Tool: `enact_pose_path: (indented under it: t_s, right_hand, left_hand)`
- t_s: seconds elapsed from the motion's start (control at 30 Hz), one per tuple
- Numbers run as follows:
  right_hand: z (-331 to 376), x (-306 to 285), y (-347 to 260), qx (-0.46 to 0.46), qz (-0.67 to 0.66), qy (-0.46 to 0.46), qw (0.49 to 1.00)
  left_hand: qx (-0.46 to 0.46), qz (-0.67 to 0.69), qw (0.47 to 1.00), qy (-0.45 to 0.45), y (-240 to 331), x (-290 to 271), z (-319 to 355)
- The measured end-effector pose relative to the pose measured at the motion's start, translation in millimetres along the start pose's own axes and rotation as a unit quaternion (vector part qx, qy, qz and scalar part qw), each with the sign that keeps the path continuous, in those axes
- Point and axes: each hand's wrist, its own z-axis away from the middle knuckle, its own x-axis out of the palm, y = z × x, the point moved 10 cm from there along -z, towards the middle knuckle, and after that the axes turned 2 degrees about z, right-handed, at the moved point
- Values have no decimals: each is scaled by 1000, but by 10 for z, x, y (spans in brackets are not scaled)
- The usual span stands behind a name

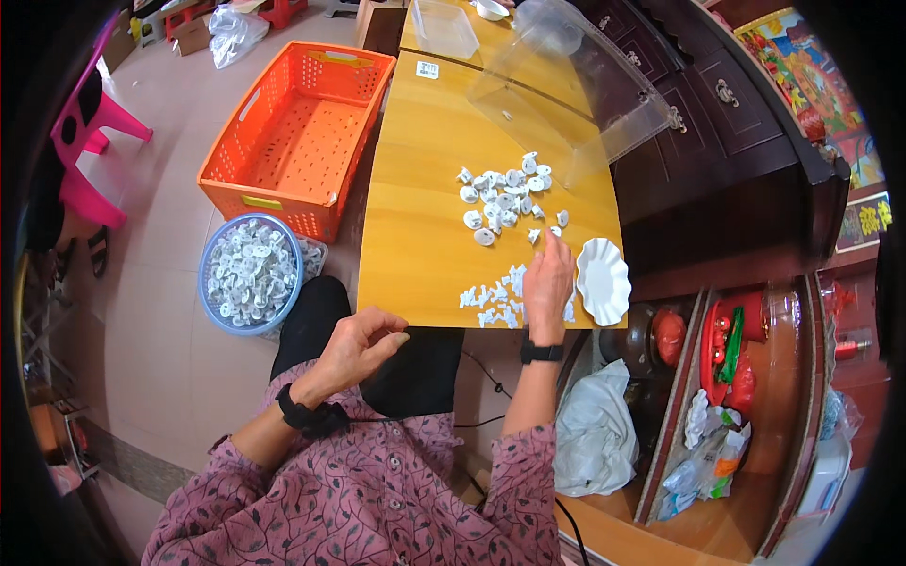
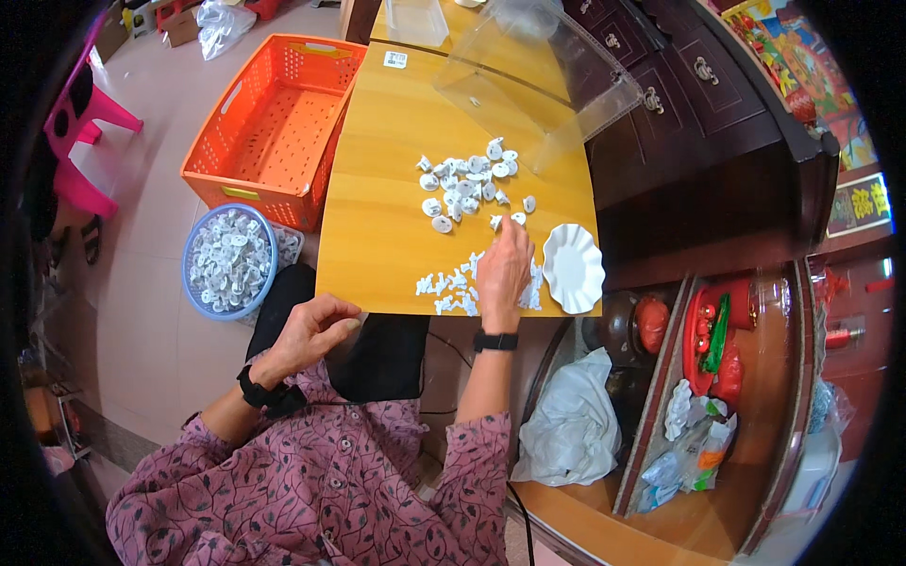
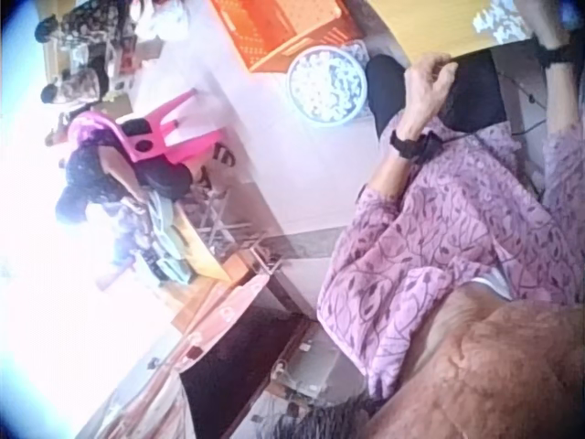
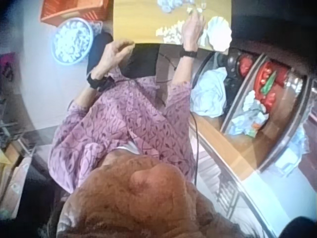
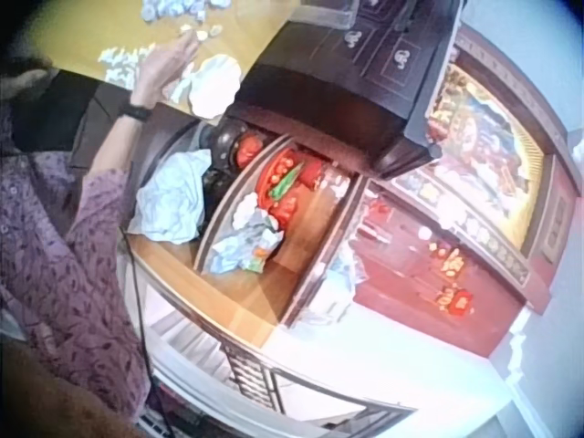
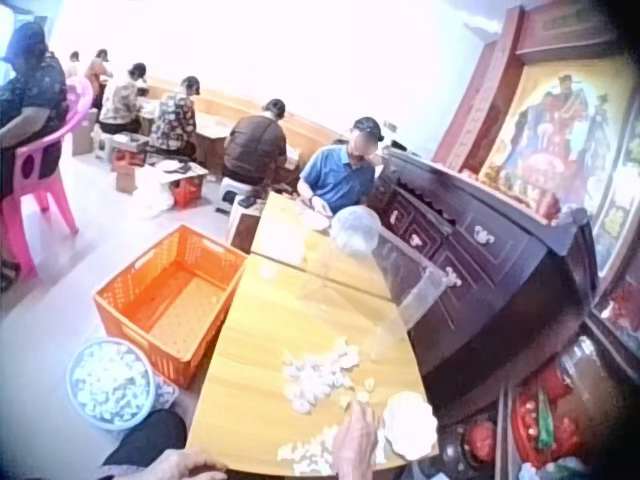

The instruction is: Sorting or assembling small white plastic components on a table.

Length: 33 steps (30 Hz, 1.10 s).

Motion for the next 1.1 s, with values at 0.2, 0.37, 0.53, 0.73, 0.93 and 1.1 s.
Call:
enact_pose_path:
  t_s: [0.2,0.37,0.53,0.73,0.93,1.1]
  right_hand:
    - [-215,418,216,19,14,-70,997]
    - [-111,362,209,19,-3,-64,998]
    - [433,383,125,191,-348,-106,912]
    - [1051,259,-441,232,-507,-115,822]
    - [1375,122,-834,164,-388,-109,900]
    - [1479,-86,-1152,63,-295,-60,951]
  left_hand:
    - [1,-22,1000,-18,28,-38,12]
    - [16,-45,999,-26,123,-1,-5]
    - [-25,53,998,-36,4,77,-20]
    - [-21,105,994,-32,13,202,-85]
    - [12,120,992,-47,10,312,-134]
    - [6,112,993,-45,-133,292,-88]
